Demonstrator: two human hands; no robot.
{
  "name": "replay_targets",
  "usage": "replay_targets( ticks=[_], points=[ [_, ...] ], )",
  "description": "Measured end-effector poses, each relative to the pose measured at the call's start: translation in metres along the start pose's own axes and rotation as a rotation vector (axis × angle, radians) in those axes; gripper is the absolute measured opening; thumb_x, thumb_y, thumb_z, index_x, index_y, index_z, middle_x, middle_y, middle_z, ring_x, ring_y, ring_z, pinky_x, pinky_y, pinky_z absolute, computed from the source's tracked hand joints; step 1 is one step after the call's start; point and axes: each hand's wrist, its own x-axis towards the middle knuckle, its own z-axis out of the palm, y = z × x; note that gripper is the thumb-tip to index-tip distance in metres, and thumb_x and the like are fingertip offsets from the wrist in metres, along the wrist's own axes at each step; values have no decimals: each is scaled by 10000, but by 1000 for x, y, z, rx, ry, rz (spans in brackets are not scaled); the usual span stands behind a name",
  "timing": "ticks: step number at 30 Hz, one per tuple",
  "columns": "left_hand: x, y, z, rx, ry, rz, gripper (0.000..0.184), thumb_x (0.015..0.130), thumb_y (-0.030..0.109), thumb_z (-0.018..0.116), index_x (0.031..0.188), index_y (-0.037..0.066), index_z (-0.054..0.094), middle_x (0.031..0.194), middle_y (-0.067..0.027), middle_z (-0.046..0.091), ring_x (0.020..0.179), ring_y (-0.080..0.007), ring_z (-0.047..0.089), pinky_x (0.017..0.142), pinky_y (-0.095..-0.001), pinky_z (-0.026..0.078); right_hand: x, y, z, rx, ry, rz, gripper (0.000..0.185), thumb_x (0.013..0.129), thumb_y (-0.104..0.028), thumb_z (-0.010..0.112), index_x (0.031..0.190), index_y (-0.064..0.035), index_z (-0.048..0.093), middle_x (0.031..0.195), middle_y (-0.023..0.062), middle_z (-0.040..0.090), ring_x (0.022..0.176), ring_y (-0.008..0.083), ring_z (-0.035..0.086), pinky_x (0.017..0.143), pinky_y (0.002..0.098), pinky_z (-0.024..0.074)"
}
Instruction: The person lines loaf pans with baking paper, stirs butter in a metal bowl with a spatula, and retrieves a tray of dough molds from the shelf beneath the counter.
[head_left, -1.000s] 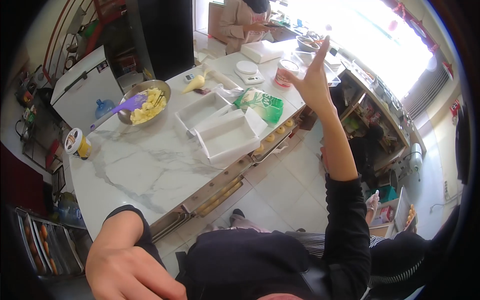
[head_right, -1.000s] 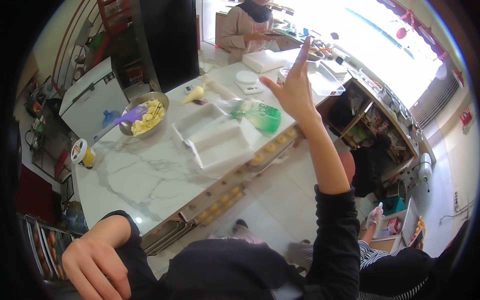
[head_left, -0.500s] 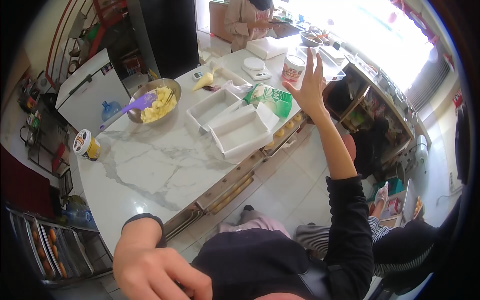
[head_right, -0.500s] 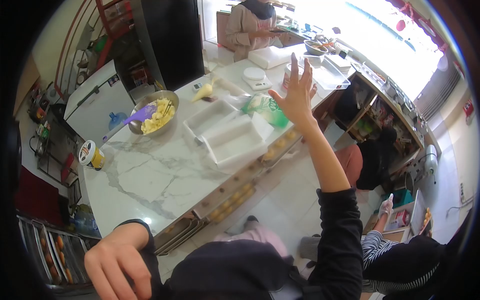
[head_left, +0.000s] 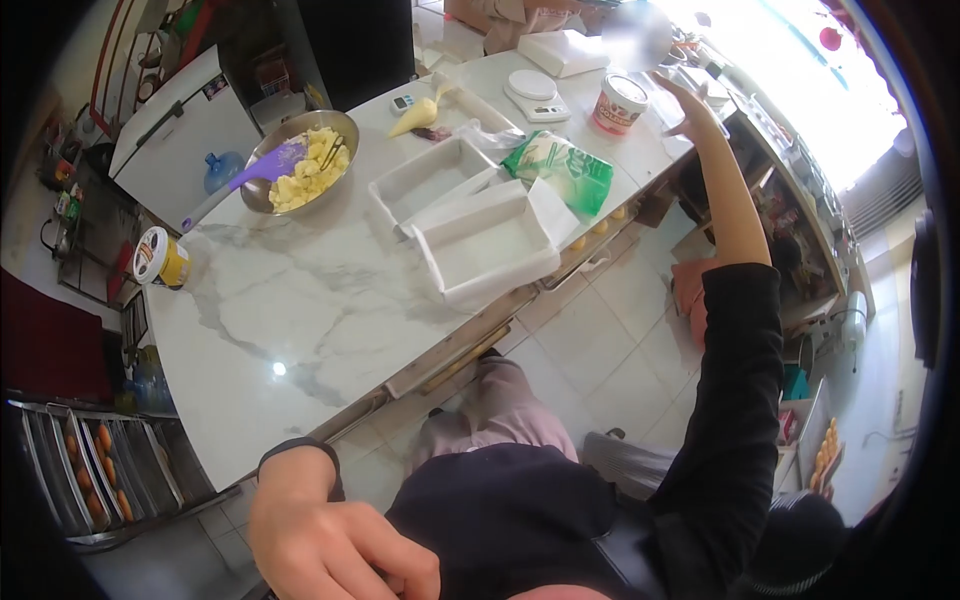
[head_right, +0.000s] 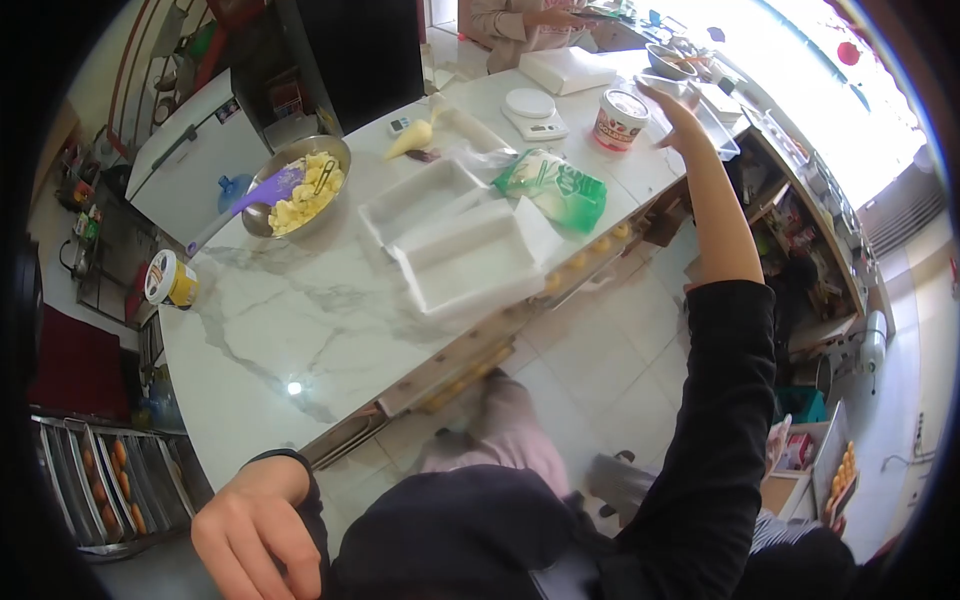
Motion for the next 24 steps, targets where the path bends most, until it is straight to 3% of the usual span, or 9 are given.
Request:
replay_targets(
  ticks=[6,9,11,16,17,18,19,21,24],
  points=[
    [51,-78,-42,164,120,35,231,849,113,507,625,84,558,645,-38,587,480,-146,472,500,-215,398,39,56,43,752,294,518,1128,583,-197,794,1363,-231,-20,1391,127,97,1247,374,198,847,587,370],
    [71,-119,-74,266,60,4,211,805,88,556,607,23,526,666,-106,592,536,-193,506,482,-243,429,59,94,46,964,-15,495,1099,598,-299,780,1326,-226,-40,1343,127,230,1176,342,348,818,554,382],
    [81,-148,-95,333,111,-55,182,684,24,666,648,34,488,683,-124,612,554,-214,516,460,-262,428,79,122,50,1071,-80,411,745,687,-278,716,1246,-203,229,1114,88,499,1031,289,514,788,478,423],
    [67,-200,-117,482,613,-399,336,660,-14,705,887,67,470,739,-57,582,674,-153,532,621,-252,436,47,161,79,1560,268,-4,392,882,-193,469,1239,-88,346,1074,107,473,1029,271,506,828,339,454],
    [55,-208,-123,469,726,-435,345,681,-5,694,939,62,474,766,-37,571,701,-134,540,671,-247,439,25,166,84,1675,306,76,223,925,-206,362,1071,-84,479,823,23,512,736,142,558,614,247,468],
    [42,-215,-125,528,843,-505,343,692,-3,684,957,58,474,775,-30,565,710,-120,536,684,-242,433,9,198,92,1899,-243,-396,214,940,-215,308,875,-122,490,588,-57,397,421,55,346,392,192,320],
    [28,-218,-126,582,973,-570,341,703,-1,673,975,53,474,784,-22,559,719,-107,531,697,-237,427,-23,187,103,2003,186,-28,278,948,-239,281,720,-161,420,499,-79,230,360,54,126,338,190,161],
    [5,-216,-125,623,1242,-665,308,733,-25,616,985,66,464,784,-12,539,751,-93,529,716,-241,423,-68,159,115,1892,335,216,333,958,-241,253,650,-165,354,497,-61,221,360,56,139,340,192,176],
    [-40,-206,-119,769,1567,-521,262,783,37,586,1017,37,468,769,-17,546,690,-77,500,686,-232,422,-75,211,124,1882,45,-79,155,947,-197,301,888,-114,418,485,-54,221,380,44,173,354,201,188]
  ],
)
